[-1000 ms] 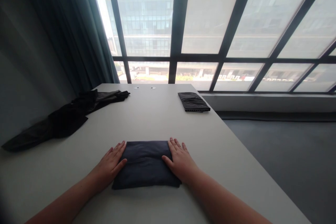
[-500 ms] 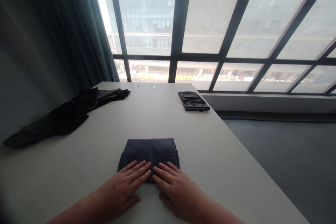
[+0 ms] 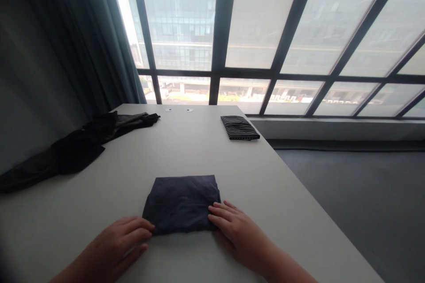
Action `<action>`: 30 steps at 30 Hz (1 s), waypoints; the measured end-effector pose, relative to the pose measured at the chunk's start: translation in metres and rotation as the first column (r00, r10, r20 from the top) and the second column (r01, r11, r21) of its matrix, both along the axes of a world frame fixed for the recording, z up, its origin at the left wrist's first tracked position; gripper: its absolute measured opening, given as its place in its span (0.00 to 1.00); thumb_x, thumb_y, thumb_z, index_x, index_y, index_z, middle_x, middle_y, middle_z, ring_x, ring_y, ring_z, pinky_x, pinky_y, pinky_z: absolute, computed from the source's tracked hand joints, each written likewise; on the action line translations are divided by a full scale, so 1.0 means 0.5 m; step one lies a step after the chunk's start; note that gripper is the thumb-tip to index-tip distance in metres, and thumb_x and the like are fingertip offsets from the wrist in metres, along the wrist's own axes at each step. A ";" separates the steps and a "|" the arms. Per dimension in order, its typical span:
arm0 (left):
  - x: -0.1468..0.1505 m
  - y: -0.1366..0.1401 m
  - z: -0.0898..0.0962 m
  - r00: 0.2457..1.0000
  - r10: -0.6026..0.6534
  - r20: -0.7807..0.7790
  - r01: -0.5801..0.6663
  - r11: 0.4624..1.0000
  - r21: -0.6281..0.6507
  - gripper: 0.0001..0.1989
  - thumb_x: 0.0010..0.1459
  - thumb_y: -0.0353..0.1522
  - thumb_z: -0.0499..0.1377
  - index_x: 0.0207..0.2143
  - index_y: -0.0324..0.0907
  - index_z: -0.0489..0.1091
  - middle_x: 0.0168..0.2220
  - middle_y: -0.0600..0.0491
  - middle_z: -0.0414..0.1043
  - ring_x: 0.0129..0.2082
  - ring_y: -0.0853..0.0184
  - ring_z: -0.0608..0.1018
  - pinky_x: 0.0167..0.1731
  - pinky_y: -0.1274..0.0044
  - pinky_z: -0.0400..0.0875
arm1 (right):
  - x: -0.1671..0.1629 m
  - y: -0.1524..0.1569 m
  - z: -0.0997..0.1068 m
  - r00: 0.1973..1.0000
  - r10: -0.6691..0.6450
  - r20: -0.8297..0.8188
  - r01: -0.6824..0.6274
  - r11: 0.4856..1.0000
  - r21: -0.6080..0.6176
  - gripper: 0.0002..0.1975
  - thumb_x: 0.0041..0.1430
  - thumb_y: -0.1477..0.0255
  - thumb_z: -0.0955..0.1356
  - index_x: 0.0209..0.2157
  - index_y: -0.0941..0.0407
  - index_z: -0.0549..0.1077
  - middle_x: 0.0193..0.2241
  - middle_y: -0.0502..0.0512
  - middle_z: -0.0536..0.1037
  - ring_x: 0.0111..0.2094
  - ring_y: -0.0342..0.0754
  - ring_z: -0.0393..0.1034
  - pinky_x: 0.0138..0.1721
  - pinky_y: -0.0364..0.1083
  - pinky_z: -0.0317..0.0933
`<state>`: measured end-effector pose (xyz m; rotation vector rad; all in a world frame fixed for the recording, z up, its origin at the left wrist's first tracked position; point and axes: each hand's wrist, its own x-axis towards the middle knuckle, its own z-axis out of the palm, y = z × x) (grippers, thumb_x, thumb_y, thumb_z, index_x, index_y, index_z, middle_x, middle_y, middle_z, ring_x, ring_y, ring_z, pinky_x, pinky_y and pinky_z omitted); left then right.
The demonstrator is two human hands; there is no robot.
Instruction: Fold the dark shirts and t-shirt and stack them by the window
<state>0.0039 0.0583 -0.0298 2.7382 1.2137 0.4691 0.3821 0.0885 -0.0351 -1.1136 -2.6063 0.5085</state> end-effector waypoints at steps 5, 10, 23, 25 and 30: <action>-0.032 0.037 0.001 0.967 0.229 0.112 -0.232 0.973 0.008 0.20 0.73 0.38 0.50 0.29 0.45 0.72 0.28 0.54 0.76 0.28 0.66 0.78 0.30 0.77 0.74 | 0.002 0.009 -0.002 0.990 -0.076 -0.120 0.092 0.986 0.140 0.15 0.70 0.71 0.63 0.48 0.52 0.81 0.47 0.60 0.82 0.50 0.55 0.76 0.55 0.55 0.72; -0.036 0.055 -0.034 0.929 0.293 0.226 -0.303 0.953 0.009 0.13 0.69 0.41 0.57 0.48 0.48 0.77 0.46 0.50 0.81 0.48 0.59 0.81 0.49 0.70 0.77 | 0.012 0.029 -0.030 0.973 -0.188 -0.130 0.213 0.953 0.214 0.15 0.69 0.70 0.63 0.50 0.55 0.79 0.45 0.62 0.82 0.49 0.56 0.74 0.52 0.56 0.72; -0.032 0.058 -0.055 0.920 0.377 0.108 -0.374 0.926 -0.046 0.15 0.68 0.40 0.56 0.52 0.52 0.78 0.51 0.49 0.79 0.51 0.55 0.81 0.51 0.64 0.77 | 0.018 0.043 -0.055 0.959 -0.259 -0.117 0.273 0.954 0.124 0.19 0.70 0.67 0.62 0.54 0.53 0.79 0.51 0.62 0.81 0.59 0.60 0.71 0.61 0.60 0.67; -0.033 0.060 -0.059 0.915 0.389 0.104 -0.391 0.921 -0.006 0.16 0.67 0.41 0.57 0.53 0.52 0.78 0.53 0.48 0.79 0.53 0.55 0.80 0.53 0.62 0.76 | 0.018 0.043 -0.056 0.947 -0.300 -0.112 0.309 0.948 0.076 0.22 0.71 0.62 0.62 0.58 0.53 0.77 0.54 0.62 0.80 0.64 0.61 0.66 0.64 0.62 0.64; -0.037 0.069 -0.082 0.928 0.362 0.086 -0.370 0.924 0.096 0.22 0.69 0.41 0.55 0.63 0.54 0.70 0.60 0.49 0.75 0.61 0.53 0.75 0.60 0.59 0.71 | -0.001 0.042 -0.051 0.947 -0.315 -0.065 0.307 0.945 -0.111 0.31 0.70 0.55 0.63 0.69 0.51 0.66 0.70 0.60 0.63 0.74 0.61 0.46 0.70 0.64 0.52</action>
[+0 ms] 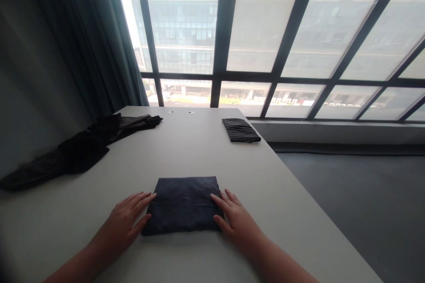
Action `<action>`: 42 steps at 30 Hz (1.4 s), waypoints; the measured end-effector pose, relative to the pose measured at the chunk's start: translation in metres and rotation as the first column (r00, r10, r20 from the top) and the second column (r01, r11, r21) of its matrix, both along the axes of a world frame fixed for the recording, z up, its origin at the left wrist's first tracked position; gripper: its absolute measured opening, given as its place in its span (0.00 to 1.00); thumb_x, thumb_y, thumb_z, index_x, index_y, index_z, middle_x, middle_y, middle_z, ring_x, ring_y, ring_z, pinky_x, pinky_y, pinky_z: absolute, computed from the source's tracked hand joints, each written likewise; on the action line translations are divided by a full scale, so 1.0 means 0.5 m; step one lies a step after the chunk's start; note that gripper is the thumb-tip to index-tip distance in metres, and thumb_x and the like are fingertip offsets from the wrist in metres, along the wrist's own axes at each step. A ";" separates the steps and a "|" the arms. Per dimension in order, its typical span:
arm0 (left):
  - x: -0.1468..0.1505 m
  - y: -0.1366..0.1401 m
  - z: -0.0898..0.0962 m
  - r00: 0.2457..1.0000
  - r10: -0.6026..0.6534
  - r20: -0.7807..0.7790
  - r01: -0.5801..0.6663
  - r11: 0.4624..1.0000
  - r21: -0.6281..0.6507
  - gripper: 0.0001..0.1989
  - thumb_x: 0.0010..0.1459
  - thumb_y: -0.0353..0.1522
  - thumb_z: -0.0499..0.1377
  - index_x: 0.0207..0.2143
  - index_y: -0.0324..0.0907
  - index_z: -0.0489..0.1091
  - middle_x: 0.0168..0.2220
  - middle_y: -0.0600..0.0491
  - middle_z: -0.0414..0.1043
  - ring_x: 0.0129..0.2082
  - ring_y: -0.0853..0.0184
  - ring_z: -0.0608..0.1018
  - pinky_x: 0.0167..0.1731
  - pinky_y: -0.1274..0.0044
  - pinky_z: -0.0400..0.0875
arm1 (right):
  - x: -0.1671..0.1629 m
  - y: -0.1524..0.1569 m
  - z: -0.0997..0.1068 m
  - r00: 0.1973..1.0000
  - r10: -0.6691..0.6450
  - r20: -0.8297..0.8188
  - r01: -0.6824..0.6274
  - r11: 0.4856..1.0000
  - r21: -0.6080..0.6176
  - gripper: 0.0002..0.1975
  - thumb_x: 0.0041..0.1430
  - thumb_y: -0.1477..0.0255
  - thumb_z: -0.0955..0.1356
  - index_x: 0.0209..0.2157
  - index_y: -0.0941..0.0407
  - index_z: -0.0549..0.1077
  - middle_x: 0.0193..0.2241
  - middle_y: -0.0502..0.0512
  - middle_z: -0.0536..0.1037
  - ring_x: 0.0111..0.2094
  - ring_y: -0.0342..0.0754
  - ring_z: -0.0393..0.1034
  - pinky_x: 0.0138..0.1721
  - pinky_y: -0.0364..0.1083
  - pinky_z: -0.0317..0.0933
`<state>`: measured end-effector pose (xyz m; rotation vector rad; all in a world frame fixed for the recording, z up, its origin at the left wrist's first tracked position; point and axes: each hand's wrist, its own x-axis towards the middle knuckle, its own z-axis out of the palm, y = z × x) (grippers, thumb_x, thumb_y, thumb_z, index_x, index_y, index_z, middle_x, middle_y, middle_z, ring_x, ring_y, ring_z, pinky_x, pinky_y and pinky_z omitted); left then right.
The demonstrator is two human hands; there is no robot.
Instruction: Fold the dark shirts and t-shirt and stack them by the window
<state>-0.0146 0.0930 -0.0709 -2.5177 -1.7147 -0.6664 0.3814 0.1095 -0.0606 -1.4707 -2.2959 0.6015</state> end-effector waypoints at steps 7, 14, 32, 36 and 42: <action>0.004 0.002 0.006 0.999 0.002 0.043 0.001 0.997 -0.075 0.20 0.68 0.42 0.55 0.59 0.53 0.75 0.57 0.49 0.77 0.57 0.53 0.78 0.57 0.59 0.74 | -0.028 0.010 -0.009 0.953 -0.116 -0.279 0.086 0.989 -0.117 0.28 0.68 0.54 0.62 0.61 0.55 0.75 0.66 0.64 0.68 0.69 0.61 0.59 0.70 0.63 0.52; 0.007 -0.003 0.012 0.994 0.011 0.109 0.001 0.994 -0.105 0.18 0.67 0.41 0.56 0.55 0.51 0.77 0.54 0.48 0.79 0.54 0.54 0.79 0.56 0.60 0.75 | -0.060 0.012 0.032 0.953 -0.283 -0.107 0.278 0.959 -0.052 0.22 0.61 0.64 0.66 0.55 0.54 0.76 0.58 0.62 0.76 0.61 0.60 0.69 0.64 0.60 0.61; 0.003 -0.007 0.014 0.974 0.025 0.227 0.012 0.988 -0.157 0.16 0.66 0.37 0.57 0.53 0.49 0.77 0.51 0.48 0.79 0.53 0.55 0.79 0.55 0.61 0.74 | -0.078 0.051 0.060 0.616 -0.476 -0.627 -0.028 0.783 -0.622 0.33 0.52 0.68 0.70 0.60 0.51 0.64 0.46 0.58 0.80 0.44 0.53 0.78 0.43 0.51 0.72; 0.002 -0.007 0.022 0.964 0.043 0.261 0.012 0.978 -0.207 0.16 0.65 0.37 0.56 0.52 0.48 0.77 0.51 0.47 0.79 0.53 0.54 0.78 0.55 0.61 0.72 | -0.080 0.047 0.082 0.737 -0.416 -0.533 -0.065 0.741 -0.668 0.31 0.51 0.70 0.71 0.59 0.51 0.69 0.47 0.57 0.79 0.43 0.53 0.78 0.43 0.50 0.72; 0.010 -0.009 0.052 0.948 0.160 0.275 -0.046 0.924 -0.380 0.12 0.63 0.36 0.55 0.44 0.45 0.75 0.46 0.49 0.79 0.45 0.58 0.80 0.47 0.69 0.71 | -0.094 0.076 0.108 0.866 -0.309 -0.393 -0.010 0.775 -0.632 0.45 0.44 0.79 0.72 0.66 0.47 0.65 0.50 0.55 0.78 0.45 0.53 0.76 0.42 0.48 0.71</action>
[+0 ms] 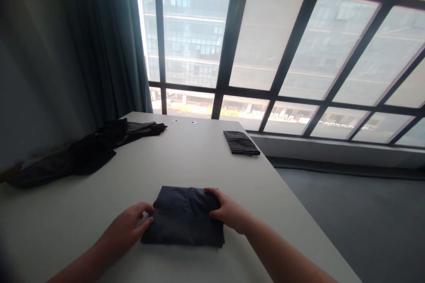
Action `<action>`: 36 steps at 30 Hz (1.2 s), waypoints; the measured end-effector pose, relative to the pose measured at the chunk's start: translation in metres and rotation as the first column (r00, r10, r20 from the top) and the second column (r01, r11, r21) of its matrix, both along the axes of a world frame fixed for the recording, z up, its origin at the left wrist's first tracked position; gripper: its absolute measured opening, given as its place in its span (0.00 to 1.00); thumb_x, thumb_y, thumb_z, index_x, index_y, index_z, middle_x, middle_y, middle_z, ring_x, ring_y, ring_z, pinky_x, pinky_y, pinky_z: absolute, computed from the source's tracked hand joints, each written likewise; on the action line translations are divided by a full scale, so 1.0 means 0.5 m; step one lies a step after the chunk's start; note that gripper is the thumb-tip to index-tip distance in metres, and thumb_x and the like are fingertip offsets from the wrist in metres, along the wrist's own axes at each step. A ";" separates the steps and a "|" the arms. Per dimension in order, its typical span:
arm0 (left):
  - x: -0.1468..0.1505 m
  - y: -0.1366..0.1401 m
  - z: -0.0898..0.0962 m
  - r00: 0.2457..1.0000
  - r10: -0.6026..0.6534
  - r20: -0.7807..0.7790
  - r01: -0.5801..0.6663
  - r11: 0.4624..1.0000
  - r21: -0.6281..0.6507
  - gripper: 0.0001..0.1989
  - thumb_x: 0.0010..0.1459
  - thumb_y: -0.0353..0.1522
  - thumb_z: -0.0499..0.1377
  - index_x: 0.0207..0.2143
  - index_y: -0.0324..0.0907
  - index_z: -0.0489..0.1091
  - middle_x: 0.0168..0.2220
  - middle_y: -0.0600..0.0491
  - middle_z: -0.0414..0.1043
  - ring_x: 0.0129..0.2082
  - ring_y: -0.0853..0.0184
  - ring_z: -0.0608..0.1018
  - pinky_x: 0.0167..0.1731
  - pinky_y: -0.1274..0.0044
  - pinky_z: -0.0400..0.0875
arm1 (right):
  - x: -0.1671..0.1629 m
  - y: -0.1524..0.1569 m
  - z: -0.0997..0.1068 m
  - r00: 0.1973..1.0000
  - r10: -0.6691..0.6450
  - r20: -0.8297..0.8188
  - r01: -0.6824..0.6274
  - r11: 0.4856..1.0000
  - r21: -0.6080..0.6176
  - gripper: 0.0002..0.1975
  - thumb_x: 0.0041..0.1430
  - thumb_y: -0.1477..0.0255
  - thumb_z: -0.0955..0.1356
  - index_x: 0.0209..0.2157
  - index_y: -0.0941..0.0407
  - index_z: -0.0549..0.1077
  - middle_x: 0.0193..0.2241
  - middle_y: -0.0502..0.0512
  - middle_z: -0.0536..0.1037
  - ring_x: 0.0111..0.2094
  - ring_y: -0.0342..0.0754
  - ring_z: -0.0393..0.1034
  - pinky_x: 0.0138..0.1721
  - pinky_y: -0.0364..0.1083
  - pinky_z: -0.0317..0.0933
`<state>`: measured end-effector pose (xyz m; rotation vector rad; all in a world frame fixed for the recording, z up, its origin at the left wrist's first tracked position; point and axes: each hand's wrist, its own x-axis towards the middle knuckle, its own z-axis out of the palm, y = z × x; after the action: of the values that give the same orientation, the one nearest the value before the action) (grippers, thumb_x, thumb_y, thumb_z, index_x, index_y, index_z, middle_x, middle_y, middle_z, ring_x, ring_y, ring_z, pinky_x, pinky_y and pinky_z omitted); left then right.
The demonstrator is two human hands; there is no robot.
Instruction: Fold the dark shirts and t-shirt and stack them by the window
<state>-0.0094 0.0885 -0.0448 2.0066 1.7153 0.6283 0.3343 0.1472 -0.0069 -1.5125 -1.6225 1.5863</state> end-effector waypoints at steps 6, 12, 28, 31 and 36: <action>0.008 -0.003 0.012 0.998 0.004 -0.062 -0.010 0.995 -0.098 0.08 0.64 0.35 0.53 0.37 0.44 0.71 0.35 0.52 0.76 0.36 0.63 0.77 0.38 0.74 0.65 | 0.020 0.064 -0.002 0.974 -0.077 -0.215 0.025 0.972 -0.235 0.34 0.45 0.79 0.73 0.57 0.54 0.74 0.46 0.56 0.79 0.42 0.48 0.77 0.44 0.45 0.71; 0.002 0.002 -0.001 0.998 -0.017 -0.053 0.011 0.995 -0.099 0.12 0.65 0.38 0.50 0.37 0.44 0.71 0.37 0.51 0.77 0.37 0.62 0.78 0.40 0.73 0.65 | 0.039 0.133 0.032 0.982 0.184 0.029 -0.175 0.962 -0.208 0.26 0.51 0.77 0.74 0.53 0.54 0.79 0.46 0.58 0.80 0.35 0.46 0.78 0.32 0.41 0.72; -0.011 0.015 -0.016 1.000 -0.025 0.010 0.026 0.987 -0.159 0.18 0.65 0.46 0.47 0.36 0.45 0.71 0.38 0.51 0.77 0.38 0.60 0.78 0.41 0.72 0.69 | 0.087 0.360 0.256 0.874 0.457 0.168 -0.445 0.889 -0.106 0.33 0.54 0.79 0.73 0.62 0.49 0.73 0.64 0.61 0.68 0.48 0.55 0.79 0.38 0.48 0.80; -0.011 0.015 -0.017 0.999 -0.033 0.028 0.037 0.986 -0.165 0.19 0.65 0.47 0.47 0.35 0.45 0.71 0.37 0.51 0.76 0.38 0.61 0.78 0.41 0.73 0.69 | 0.100 0.405 0.276 0.903 0.421 0.092 -0.416 0.907 -0.062 0.33 0.53 0.81 0.73 0.62 0.52 0.73 0.61 0.61 0.73 0.50 0.55 0.79 0.45 0.49 0.79; -0.014 0.017 -0.017 0.998 -0.032 0.054 0.040 0.986 -0.161 0.20 0.66 0.47 0.48 0.34 0.46 0.71 0.36 0.52 0.76 0.37 0.62 0.78 0.40 0.74 0.70 | 0.123 0.491 0.321 0.940 0.341 0.014 -0.341 0.936 0.088 0.32 0.55 0.84 0.71 0.61 0.53 0.73 0.59 0.61 0.75 0.50 0.54 0.78 0.51 0.52 0.77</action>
<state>-0.0162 0.0970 -0.0535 1.8888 1.6409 0.5070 0.3959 0.3928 0.1536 -1.2318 -2.0132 1.6579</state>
